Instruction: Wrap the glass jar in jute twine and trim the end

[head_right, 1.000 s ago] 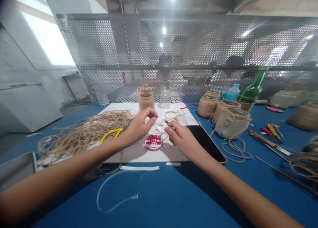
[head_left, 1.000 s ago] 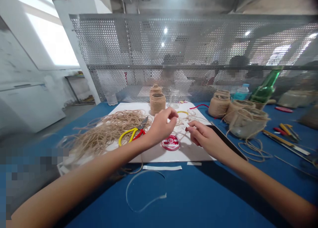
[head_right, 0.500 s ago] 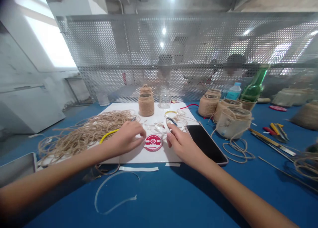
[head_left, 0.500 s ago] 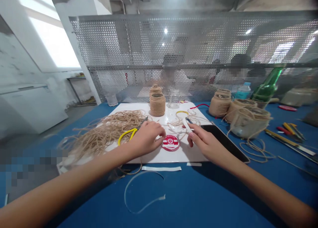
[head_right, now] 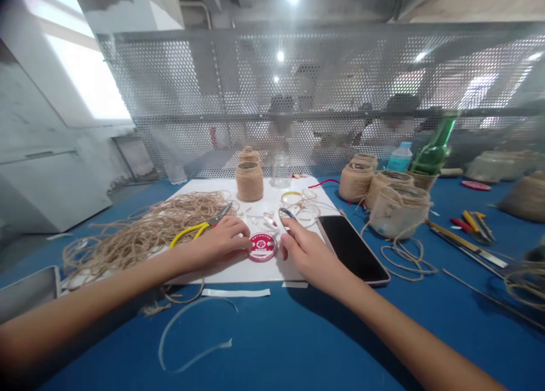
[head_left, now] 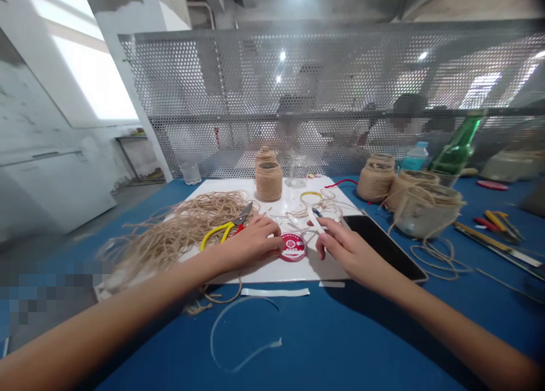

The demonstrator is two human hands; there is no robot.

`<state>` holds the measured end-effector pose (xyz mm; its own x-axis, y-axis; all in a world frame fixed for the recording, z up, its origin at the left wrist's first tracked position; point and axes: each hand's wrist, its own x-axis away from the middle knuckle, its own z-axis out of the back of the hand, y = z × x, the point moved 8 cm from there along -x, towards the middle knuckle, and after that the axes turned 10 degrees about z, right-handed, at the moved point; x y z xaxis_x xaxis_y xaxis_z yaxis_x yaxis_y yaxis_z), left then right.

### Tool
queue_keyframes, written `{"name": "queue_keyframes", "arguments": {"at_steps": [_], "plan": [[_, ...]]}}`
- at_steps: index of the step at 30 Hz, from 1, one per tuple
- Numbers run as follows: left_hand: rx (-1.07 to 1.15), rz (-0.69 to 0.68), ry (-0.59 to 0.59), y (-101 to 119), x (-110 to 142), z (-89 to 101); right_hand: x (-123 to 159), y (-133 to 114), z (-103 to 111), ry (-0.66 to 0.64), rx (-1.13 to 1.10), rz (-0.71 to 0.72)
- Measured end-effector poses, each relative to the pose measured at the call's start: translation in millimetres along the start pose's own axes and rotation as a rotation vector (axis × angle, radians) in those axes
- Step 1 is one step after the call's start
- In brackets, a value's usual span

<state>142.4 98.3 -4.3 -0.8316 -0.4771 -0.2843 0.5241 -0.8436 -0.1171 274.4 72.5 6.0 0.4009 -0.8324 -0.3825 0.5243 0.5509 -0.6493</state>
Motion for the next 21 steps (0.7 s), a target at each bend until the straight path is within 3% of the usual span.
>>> {"name": "queue_keyframes", "arguments": {"at_steps": [10,21], "plan": [[0.079,-0.036,-0.056,-6,-5,-2.4,1,0,-3,-0.017,-0.088,0.013],[-0.176,-0.194,0.016,4,1,1.8,0,3,-16,-0.086,-0.449,-0.047]]}}
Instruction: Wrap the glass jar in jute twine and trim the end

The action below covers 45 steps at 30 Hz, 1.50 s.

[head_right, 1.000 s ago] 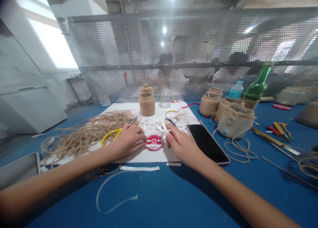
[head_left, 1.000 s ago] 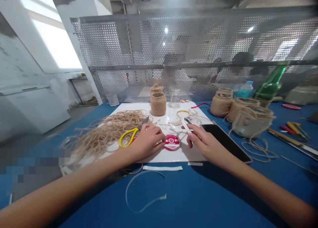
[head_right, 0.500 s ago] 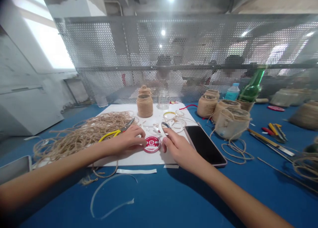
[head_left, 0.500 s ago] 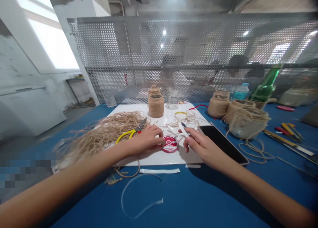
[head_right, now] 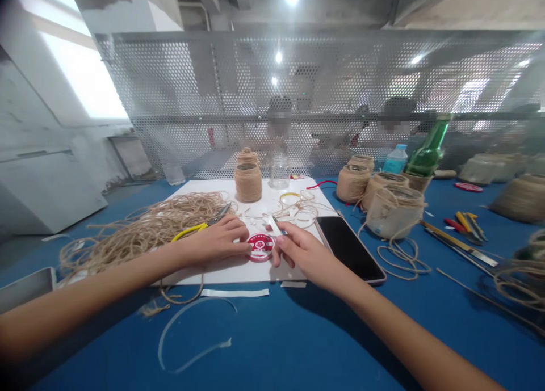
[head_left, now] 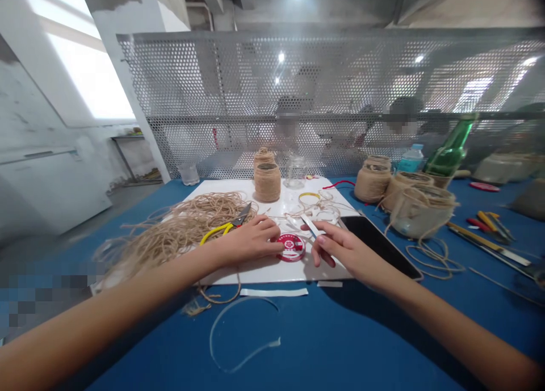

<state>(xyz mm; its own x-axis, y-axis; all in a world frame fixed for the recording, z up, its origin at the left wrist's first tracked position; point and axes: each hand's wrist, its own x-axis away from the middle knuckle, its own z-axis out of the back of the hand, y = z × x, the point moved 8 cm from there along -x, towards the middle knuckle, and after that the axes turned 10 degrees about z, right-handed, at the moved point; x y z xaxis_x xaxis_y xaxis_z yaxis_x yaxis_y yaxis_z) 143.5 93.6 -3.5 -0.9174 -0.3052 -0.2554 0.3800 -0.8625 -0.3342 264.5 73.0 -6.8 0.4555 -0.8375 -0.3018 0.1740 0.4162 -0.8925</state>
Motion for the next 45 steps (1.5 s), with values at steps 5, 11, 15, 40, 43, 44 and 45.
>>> {"name": "queue_keyframes", "arguments": {"at_steps": [5,11,15,40,43,44,45], "plan": [[0.138,0.112,0.045,-1,1,17.7,-1,3,1,0.008,0.022,-0.012],[0.321,0.468,0.303,-7,-15,54.3,2,1,-2,0.003,0.106,-0.017],[0.359,0.485,0.276,0,-26,52.3,4,-3,-2,0.007,0.218,0.006],[0.382,0.416,0.171,23,-38,65.0,1,-13,8,0.073,0.191,0.067],[0.446,0.355,0.161,26,-39,64.8,-1,-12,14,0.107,0.154,0.048],[0.462,0.331,0.172,27,-40,65.2,-1,-13,15,0.115,0.137,0.048],[0.468,0.310,0.187,27,-40,65.7,-1,-14,16,0.123,0.120,0.054]]}}
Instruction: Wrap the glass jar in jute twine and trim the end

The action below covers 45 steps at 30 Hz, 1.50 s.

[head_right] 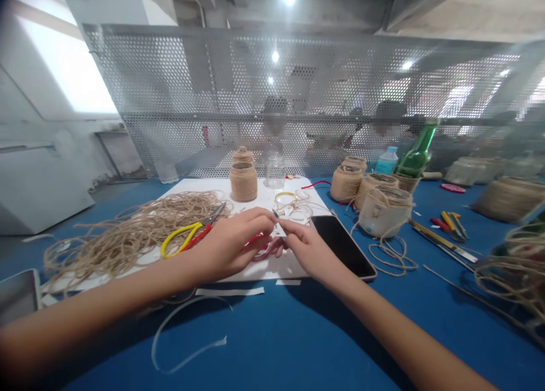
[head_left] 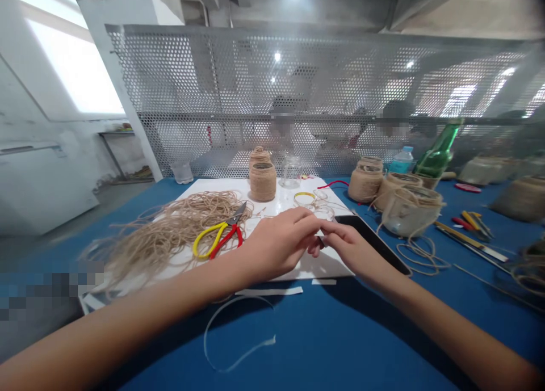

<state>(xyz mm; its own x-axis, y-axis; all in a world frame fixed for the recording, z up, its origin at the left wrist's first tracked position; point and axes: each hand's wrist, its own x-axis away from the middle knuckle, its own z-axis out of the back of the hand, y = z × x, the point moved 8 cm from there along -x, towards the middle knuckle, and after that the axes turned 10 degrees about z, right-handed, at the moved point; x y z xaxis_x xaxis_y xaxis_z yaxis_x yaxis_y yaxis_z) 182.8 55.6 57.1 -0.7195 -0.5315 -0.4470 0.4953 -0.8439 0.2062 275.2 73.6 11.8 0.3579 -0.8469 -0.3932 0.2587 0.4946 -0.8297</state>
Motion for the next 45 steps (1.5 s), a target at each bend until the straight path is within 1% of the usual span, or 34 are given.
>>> {"name": "queue_keyframes", "arguments": {"at_steps": [3,6,7,8,9,10,11,13,14,16,18,20,21,22,24,27,30,34,37,40,45], "plan": [[-0.015,-0.068,0.088,4,1,6.8,-1,-3,7,0.034,-0.018,0.015],[0.023,-0.075,0.226,7,5,27.3,0,3,27,0.113,0.072,-0.002],[0.050,-0.054,0.259,6,6,35.3,1,6,35,0.145,0.130,-0.009],[0.075,-0.008,0.293,2,7,43.7,2,12,39,0.120,0.201,-0.031],[0.091,0.045,0.287,-3,8,48.8,2,17,44,0.114,0.298,-0.037],[0.104,0.098,0.264,-9,9,51.7,2,22,45,0.075,0.441,-0.045],[0.123,0.156,0.215,-16,9,51.5,2,26,46,0.052,0.585,-0.042],[0.190,0.267,0.068,-32,10,42.5,3,33,42,0.000,0.770,-0.027],[0.233,0.327,0.001,-41,11,36.0,3,36,38,-0.022,0.807,-0.014],[0.326,0.455,-0.069,-59,16,24.0,3,37,27,-0.060,0.813,0.012],[0.444,0.587,-0.115,-74,22,10.0,3,32,19,-0.059,0.830,0.044],[0.572,0.684,-0.168,-83,29,-5.6,1,22,13,-0.032,0.785,0.077],[0.624,0.713,-0.187,-86,31,-12.2,-1,18,10,-0.022,0.696,0.089],[0.665,0.735,-0.203,-88,34,-18.2,-4,17,6,-0.027,0.587,0.079],[0.725,0.771,-0.219,-92,38,-27.5,-8,23,-1,-0.048,0.406,-0.003],[0.772,0.811,-0.231,-97,41,-37.3,-11,37,-7,-0.087,0.312,-0.087],[0.736,0.858,-0.236,-102,42,-43.0,-12,50,-9,-0.117,0.291,-0.133],[0.652,0.879,-0.228,-104,39,-44.9,-14,54,-12,-0.148,0.301,-0.183],[0.573,0.854,-0.223,-104,37,-44.3,-20,50,-14,-0.155,0.341,-0.195],[0.441,0.815,-0.206,-104,37,-42.0,-26,50,-14,-0.153,0.402,-0.200],[0.146,0.684,-0.093,-97,33,-33.9,-28,59,-16,-0.205,0.496,-0.234]]}}
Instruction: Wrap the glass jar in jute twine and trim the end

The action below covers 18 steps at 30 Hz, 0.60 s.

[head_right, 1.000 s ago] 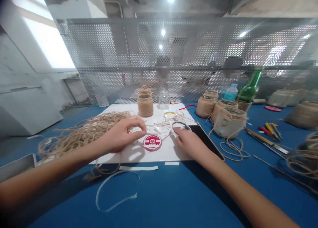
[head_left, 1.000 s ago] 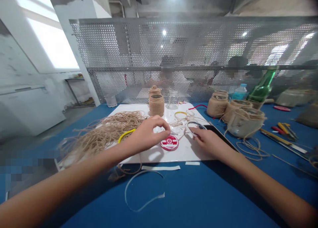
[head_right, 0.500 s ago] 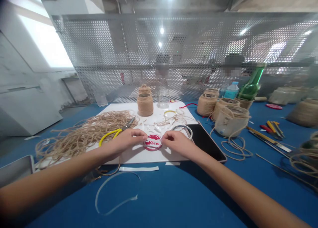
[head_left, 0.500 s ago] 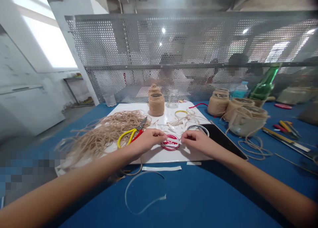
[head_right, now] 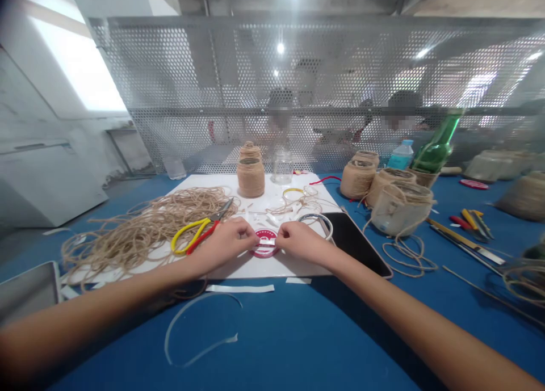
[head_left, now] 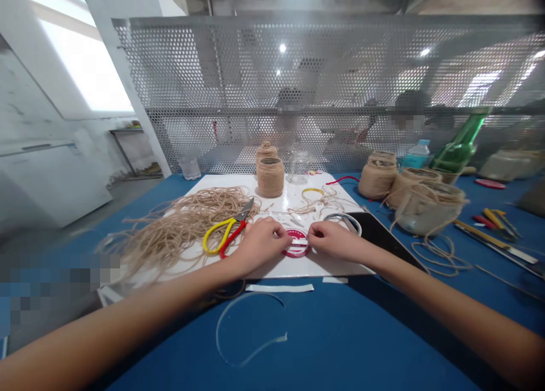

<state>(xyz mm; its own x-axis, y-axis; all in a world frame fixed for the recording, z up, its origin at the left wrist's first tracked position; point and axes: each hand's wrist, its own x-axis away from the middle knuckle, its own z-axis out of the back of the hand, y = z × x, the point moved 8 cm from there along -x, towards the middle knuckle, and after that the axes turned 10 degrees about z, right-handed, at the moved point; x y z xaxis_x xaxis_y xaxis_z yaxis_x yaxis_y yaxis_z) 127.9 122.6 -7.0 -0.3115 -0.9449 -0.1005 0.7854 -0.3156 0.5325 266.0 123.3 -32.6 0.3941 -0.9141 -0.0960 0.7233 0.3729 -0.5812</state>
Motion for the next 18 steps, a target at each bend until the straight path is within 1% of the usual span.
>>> {"name": "queue_keyframes", "arguments": {"at_steps": [2,5,11,18], "plan": [[-0.074,-0.046,0.059,3,0,-0.3,-1,1,-1,-0.006,0.045,0.002],[-0.134,-0.076,0.083,5,-2,-5.1,-3,1,0,-0.012,0.103,0.013],[-0.214,-0.087,0.076,2,-7,-10.9,-6,-2,-4,-0.051,0.159,0.034],[-0.235,-0.102,0.059,2,-6,-11.8,-8,-2,-8,-0.105,0.182,0.051]]}}
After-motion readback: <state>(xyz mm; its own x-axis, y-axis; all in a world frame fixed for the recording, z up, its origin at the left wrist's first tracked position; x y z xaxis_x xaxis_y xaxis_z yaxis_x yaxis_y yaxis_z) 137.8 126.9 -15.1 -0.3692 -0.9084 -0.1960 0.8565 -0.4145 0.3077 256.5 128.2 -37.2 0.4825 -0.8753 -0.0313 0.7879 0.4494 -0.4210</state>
